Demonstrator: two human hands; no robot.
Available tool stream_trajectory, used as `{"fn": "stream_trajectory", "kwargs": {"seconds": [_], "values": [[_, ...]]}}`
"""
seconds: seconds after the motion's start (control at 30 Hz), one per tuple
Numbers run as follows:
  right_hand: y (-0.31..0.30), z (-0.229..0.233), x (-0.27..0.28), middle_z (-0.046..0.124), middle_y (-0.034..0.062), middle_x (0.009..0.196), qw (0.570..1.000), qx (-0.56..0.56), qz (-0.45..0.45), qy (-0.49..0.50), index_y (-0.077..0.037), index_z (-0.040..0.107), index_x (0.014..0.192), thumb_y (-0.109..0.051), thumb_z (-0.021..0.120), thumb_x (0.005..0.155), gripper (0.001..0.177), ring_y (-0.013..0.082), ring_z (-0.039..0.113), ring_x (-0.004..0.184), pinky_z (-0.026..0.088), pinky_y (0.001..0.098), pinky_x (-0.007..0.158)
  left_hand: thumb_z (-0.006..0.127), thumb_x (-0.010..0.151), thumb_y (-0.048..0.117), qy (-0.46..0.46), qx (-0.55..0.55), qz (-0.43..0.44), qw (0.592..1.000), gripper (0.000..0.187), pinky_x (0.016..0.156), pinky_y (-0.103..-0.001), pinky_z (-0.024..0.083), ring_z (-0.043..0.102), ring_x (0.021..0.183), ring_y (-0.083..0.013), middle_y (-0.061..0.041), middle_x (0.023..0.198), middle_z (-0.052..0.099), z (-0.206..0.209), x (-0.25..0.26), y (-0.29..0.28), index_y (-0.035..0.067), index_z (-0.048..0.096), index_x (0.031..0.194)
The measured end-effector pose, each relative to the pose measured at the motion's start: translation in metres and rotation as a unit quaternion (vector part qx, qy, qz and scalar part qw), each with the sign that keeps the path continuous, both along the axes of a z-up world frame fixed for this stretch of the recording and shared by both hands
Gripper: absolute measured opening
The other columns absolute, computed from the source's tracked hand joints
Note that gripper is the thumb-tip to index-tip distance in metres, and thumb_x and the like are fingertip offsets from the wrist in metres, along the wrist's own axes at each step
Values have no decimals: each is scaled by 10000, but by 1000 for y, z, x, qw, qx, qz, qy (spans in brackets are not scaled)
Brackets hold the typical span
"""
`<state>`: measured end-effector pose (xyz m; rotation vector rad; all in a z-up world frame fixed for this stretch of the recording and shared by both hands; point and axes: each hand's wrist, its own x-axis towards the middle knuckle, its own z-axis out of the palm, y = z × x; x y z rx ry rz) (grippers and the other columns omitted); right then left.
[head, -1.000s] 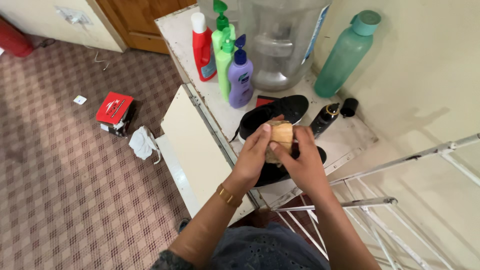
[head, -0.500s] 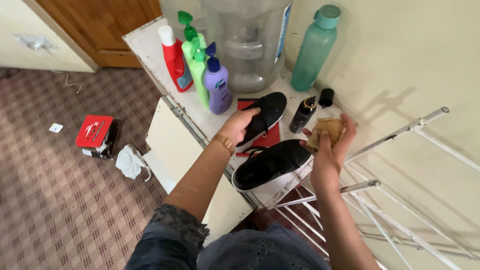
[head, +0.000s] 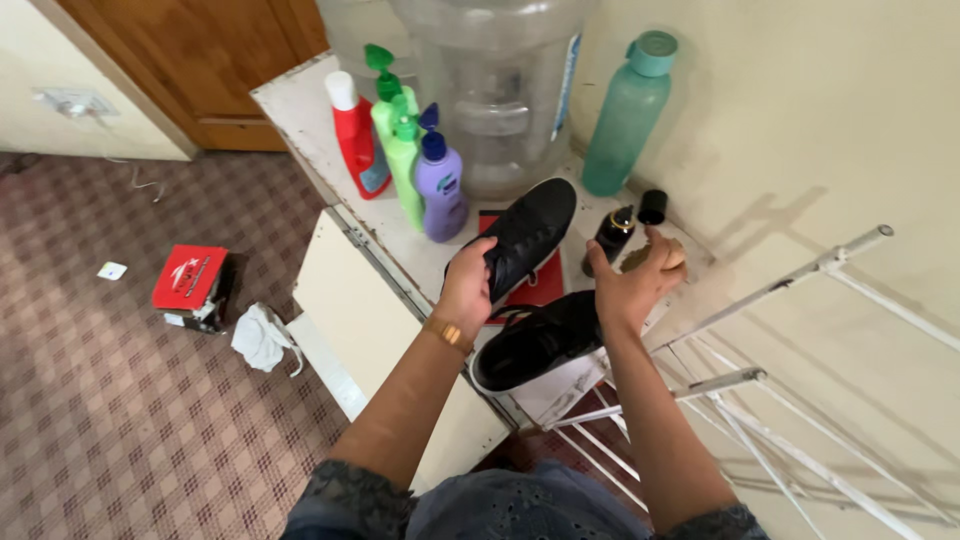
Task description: The person cleans a pair of black sneakers with white soles. They apply a white cleaning foam from a spray bottle onto the shoes and wipe the surfaces with a cloth. The person handles the shoes one at a time, rotating them to clean different areas, including the upper and the sole.
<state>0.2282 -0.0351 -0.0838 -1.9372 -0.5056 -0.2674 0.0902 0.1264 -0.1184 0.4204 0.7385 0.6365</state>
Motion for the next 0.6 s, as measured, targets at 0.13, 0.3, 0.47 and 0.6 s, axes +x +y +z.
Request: {"fn": "stream_trajectory", "kwargs": {"seconds": [0.13,0.3,0.47,0.6], "values": [[19,-13,13,359,310,1381,999,-6,10,-37,-37,466,1391,-306,972,696,901,485,350,1302,365,533,1077,710,887,243,4,-6,-26,1000,294,824,-346,573,703,867,-218,-79,988,740,48,-55,-9,75,669,1125],[33,-43,36,407,315,1353,998,0,4,-58,-26,487,1417,-292,938,791,816,479,457,1241,425,514,1070,690,878,276,-5,31,18,999,272,824,-331,545,684,863,-182,-29,978,737,86,-109,-26,92,667,1077],[28,-13,24,398,287,1466,983,108,63,-137,37,375,1551,-150,845,918,810,455,476,1350,416,527,1136,670,897,230,17,30,73,997,233,831,-311,517,644,858,-172,-41,970,718,94,-146,-38,59,677,1055],[23,46,-16,515,197,1374,887,345,279,127,-27,356,1536,-71,654,912,693,325,612,1237,552,419,1036,668,900,153,-15,39,127,991,174,812,-306,460,543,807,-151,-7,944,646,75,-168,-53,64,656,1048]]}}
